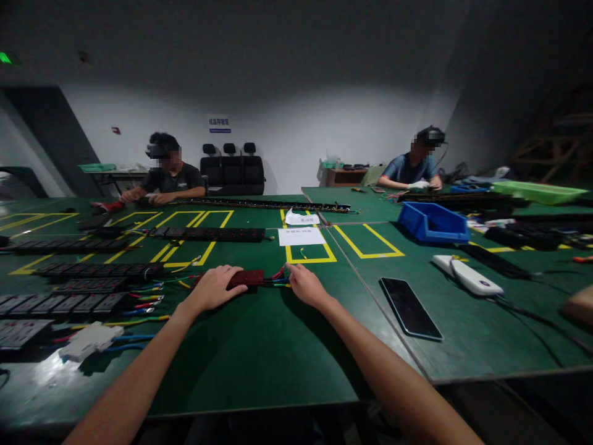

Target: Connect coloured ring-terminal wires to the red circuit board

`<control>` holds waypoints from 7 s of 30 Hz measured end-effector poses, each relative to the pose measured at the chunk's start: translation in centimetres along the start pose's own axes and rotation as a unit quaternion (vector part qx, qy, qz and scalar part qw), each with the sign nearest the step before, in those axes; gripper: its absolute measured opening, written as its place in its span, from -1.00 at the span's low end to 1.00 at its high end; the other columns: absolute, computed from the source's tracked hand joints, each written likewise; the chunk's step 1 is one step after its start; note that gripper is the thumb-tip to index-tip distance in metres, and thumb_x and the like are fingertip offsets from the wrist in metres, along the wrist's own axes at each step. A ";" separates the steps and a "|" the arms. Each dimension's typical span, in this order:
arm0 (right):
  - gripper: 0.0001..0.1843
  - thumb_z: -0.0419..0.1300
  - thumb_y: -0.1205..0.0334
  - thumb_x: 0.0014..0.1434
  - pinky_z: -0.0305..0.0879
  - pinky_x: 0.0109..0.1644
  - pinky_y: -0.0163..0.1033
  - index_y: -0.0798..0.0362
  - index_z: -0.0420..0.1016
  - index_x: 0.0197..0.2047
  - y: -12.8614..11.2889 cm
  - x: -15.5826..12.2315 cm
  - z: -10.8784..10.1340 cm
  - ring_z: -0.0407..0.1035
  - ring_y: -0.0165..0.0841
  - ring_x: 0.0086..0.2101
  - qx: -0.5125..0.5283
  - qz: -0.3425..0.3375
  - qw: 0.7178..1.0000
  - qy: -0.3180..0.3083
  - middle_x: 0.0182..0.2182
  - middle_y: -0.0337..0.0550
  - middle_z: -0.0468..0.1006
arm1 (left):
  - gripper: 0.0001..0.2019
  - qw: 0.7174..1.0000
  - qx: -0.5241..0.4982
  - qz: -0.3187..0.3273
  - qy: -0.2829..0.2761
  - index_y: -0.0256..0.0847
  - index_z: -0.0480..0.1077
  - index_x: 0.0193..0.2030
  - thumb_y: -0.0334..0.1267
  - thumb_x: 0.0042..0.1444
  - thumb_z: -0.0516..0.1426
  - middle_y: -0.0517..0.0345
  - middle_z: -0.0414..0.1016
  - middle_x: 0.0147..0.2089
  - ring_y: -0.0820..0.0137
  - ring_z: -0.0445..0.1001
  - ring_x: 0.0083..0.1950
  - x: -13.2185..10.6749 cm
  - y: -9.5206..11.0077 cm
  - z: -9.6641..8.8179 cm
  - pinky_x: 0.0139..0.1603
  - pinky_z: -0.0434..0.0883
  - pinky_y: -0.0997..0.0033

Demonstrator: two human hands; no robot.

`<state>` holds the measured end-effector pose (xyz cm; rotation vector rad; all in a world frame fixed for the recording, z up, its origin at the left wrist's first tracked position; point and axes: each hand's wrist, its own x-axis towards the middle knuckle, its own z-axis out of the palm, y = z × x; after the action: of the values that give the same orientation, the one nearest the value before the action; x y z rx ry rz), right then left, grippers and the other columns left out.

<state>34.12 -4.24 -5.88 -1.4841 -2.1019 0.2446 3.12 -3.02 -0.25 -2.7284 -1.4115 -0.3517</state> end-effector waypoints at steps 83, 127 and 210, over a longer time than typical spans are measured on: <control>-0.48 0.01 0.36 0.36 0.31 0.05 -0.22 0.09 0.36 0.35 -0.2 -0.1 -0.4 0.44 -0.26 -0.10 -0.001 0.005 1.000 -0.006 -0.02 0.03 0.56 | -0.28 1.000 -0.008 0.001 -0.005 -0.19 0.39 0.25 0.35 0.28 -0.08 -0.11 0.52 0.07 0.05 0.47 0.03 0.2 0.0 -0.2 0.06 0.36 0.06; -0.67 0.06 0.24 0.35 0.25 -0.21 -0.27 -0.04 0.59 0.04 -1.2 -0.6 -3.4 0.45 -0.30 -0.22 -0.080 0.108 0.988 0.070 -0.07 -0.05 0.50 | -0.31 1.000 -0.005 0.005 0.001 -0.18 0.39 0.25 0.33 0.29 -0.08 -0.11 0.52 0.09 0.05 0.47 0.06 0.1 0.0 -0.2 0.08 0.36 0.06; -0.75 0.13 0.43 0.30 0.16 -0.18 -0.28 -0.01 0.46 0.00 -3.1 -1.9 -4.9 0.39 -0.32 -0.20 -0.077 -0.055 0.988 -0.124 -0.08 -0.11 0.44 | -0.29 1.000 -0.015 0.012 -0.004 -0.21 0.37 0.27 0.33 0.27 -0.04 -0.13 0.50 0.07 0.04 0.46 0.05 -0.1 0.2 -0.4 0.08 0.36 0.04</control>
<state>34.60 -7.92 -1.03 -1.4809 -2.4425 0.2412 3.19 -3.27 0.11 -2.7709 -1.3856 -0.3624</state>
